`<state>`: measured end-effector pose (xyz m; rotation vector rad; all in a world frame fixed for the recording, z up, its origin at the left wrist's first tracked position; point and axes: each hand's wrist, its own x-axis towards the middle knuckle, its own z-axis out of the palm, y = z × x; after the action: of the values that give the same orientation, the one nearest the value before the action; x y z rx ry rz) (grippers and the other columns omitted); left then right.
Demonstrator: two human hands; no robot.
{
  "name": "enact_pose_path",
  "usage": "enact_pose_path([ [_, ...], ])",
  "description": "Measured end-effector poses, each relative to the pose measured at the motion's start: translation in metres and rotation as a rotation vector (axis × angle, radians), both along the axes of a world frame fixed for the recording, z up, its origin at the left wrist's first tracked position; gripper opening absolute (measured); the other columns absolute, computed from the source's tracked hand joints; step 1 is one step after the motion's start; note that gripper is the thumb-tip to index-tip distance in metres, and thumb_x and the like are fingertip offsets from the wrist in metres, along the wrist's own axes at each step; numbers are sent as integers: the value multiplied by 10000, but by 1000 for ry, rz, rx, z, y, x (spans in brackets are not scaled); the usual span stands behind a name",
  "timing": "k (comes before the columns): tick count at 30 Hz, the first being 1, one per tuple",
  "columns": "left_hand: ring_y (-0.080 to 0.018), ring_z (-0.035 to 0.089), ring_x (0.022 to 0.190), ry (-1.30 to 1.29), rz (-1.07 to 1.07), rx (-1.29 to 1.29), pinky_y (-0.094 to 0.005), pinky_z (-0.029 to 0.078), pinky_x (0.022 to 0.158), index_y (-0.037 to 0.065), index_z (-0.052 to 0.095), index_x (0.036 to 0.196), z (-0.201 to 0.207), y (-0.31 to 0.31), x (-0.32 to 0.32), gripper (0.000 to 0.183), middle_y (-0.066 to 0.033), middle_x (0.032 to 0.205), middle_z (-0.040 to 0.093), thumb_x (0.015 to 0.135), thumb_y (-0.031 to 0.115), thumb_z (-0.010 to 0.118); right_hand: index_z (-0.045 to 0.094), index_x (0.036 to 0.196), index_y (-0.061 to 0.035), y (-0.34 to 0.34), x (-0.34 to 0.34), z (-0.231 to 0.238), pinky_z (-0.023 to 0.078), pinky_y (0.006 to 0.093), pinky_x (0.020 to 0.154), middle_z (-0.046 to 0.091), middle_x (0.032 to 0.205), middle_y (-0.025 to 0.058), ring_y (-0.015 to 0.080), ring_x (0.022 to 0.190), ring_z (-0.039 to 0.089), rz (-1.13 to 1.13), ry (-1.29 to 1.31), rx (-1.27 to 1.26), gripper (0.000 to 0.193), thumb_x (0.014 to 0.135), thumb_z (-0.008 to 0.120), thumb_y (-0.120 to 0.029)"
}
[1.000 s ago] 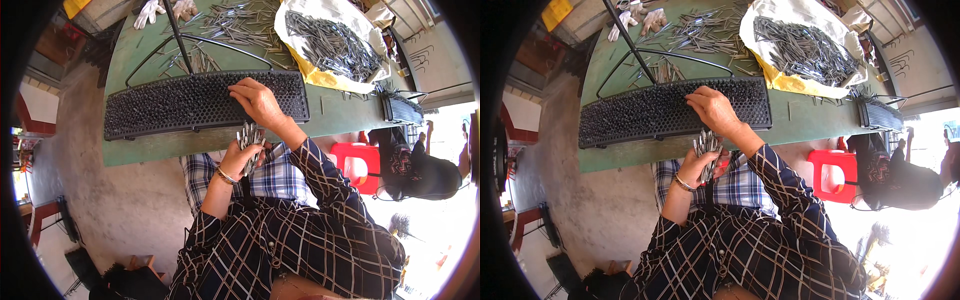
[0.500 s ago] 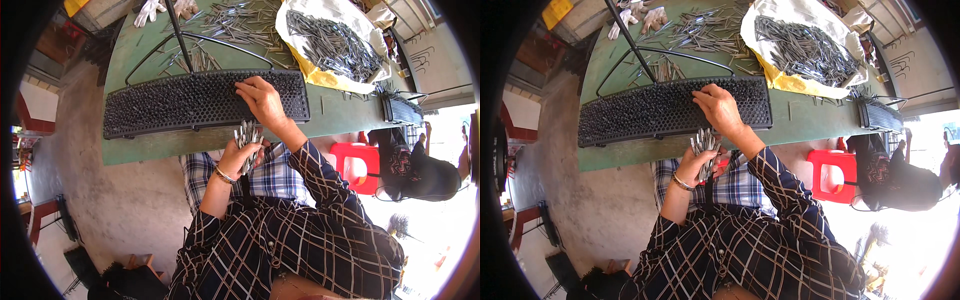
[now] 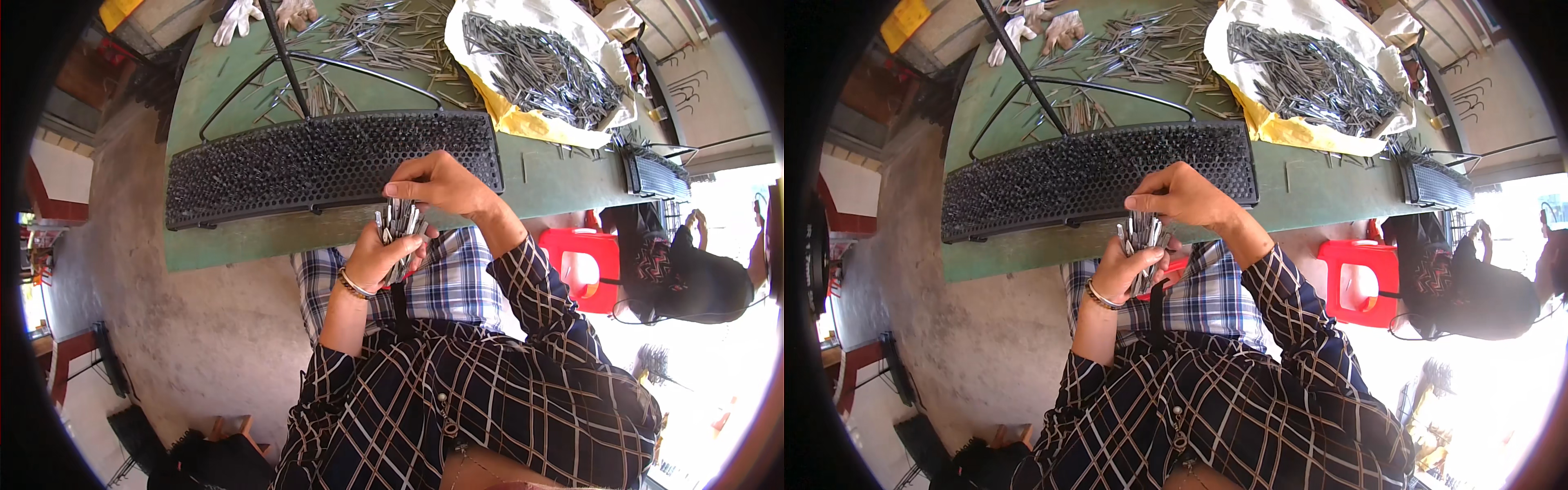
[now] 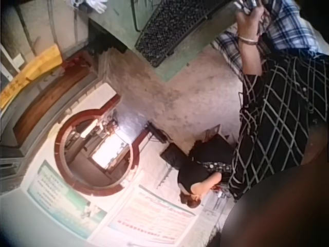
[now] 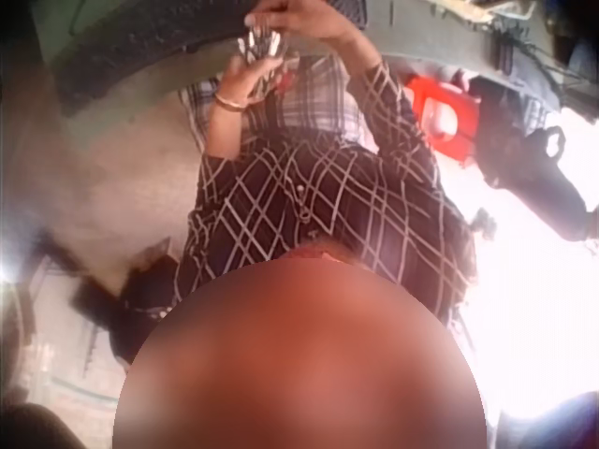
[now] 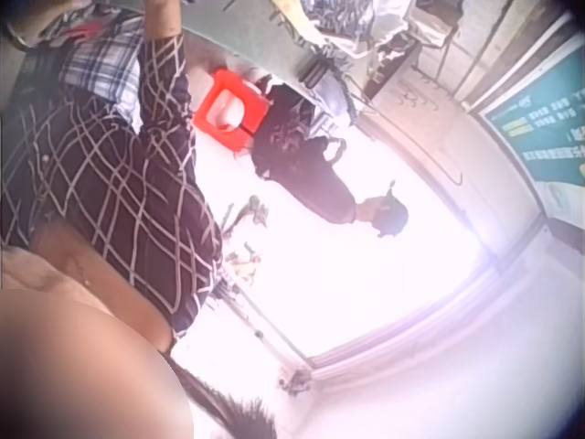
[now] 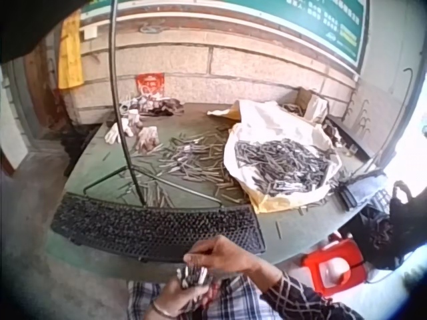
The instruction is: Manually placing metal spokes into a template for assembly on a fabrication floor.
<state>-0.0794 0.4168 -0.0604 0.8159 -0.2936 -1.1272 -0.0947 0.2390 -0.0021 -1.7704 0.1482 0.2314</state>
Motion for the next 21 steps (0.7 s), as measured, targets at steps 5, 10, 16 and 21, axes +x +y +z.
enact_pose_path([
  [5,-130,588,677,45,-35,37,-249,487,525,-17,453,1239,-3,-6,1,417,-153,951,631,836,18,553,681,926,16,-5,2,-1,420,226,558,633,728,36,48,642,508,-261,-175,-123,227,866,663,-201],
  [10,-123,593,708,143,44,57,-255,512,556,-12,458,1232,-7,-12,3,404,-137,937,631,840,24,550,662,949,23,-13,13,-10,429,243,597,615,772,53,84,680,526,-440,-422,-444,207,871,642,-168],
  [16,-121,595,720,121,68,67,-255,525,571,-9,475,1226,-11,-11,3,387,-133,959,629,847,31,545,663,904,25,-16,20,-12,483,355,681,635,884,159,318,790,619,-472,-522,-504,174,844,619,-131],
  [21,-122,593,716,170,60,56,-245,522,560,-9,483,1223,-13,-10,2,386,-133,962,628,847,40,551,659,923,21,-18,21,-12,488,358,700,632,896,152,320,796,617,-408,-583,-541,168,851,611,-122],
])
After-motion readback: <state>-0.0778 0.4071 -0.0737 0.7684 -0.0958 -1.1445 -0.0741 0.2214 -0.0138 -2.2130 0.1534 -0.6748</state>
